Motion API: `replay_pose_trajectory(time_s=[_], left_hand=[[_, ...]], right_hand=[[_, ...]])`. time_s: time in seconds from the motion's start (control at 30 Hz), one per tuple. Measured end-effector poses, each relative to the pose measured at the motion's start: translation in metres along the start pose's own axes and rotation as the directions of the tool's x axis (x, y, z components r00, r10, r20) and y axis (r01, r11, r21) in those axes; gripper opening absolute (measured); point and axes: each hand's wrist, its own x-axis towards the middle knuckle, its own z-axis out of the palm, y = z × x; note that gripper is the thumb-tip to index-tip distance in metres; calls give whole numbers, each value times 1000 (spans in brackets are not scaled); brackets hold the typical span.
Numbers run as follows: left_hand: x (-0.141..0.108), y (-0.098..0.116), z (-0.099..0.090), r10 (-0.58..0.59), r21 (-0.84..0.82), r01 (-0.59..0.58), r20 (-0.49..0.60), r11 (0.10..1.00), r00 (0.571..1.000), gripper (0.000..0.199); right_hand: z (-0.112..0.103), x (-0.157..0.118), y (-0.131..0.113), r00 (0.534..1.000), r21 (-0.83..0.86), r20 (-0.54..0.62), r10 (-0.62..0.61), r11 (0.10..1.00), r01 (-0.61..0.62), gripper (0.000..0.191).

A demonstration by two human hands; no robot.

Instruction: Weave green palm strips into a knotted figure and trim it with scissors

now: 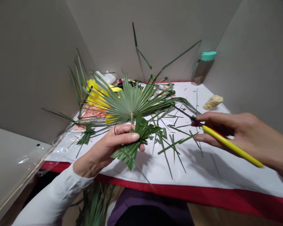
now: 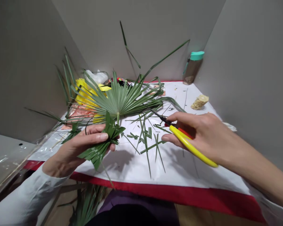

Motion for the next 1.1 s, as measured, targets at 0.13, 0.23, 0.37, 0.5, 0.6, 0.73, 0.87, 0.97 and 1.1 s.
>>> replay_pose_trajectory(time_s=[0.13, 0.23, 0.37, 0.5, 0.6, 0.73, 0.87, 0.97, 1.1], left_hand=[[-3, 12, -7, 319, 221, -291, -103, 931, 942, 16], [-7, 19, -11, 628, 502, -482, -170, 718, 759, 15], [-10, 21, -20, 919, 807, -517, -79, 286, 386, 29], [-11, 20, -35, 984, 929, -370, 76, -10, 164, 29], [-12, 22, -42, 960, 927, -274, 278, -256, 45, 32], [-11, 26, -38, 774, 770, -126, 590, -625, -232, 39], [-11, 29, -27, 834, 799, -250, 494, -547, -245, 32], [-14, 31, -24, 956, 788, -564, 294, -247, -9, 15], [-18, 37, -28, 938, 658, -745, 180, 109, 297, 34]], right_hand=[[30, 6, 33, 989, -50, 75, 129, 991, -126, 58], [51, 11, 49, 992, -63, 65, 104, 993, -100, 48], [73, 13, 63, 994, -86, 72, 81, 993, -75, 39], [89, 7, 81, 994, -122, 64, 83, 990, -75, 44], [98, 0, 94, 992, -154, 64, 109, 983, -98, 48], [103, -6, 101, 987, -189, 84, 136, 975, -119, 49], [102, -6, 99, 981, -227, 113, 156, 966, -127, 43], [100, -5, 95, 980, -247, 128, 151, 962, -116, 39], [96, -2, 87, 980, -234, 141, 139, 967, -103, 31]])
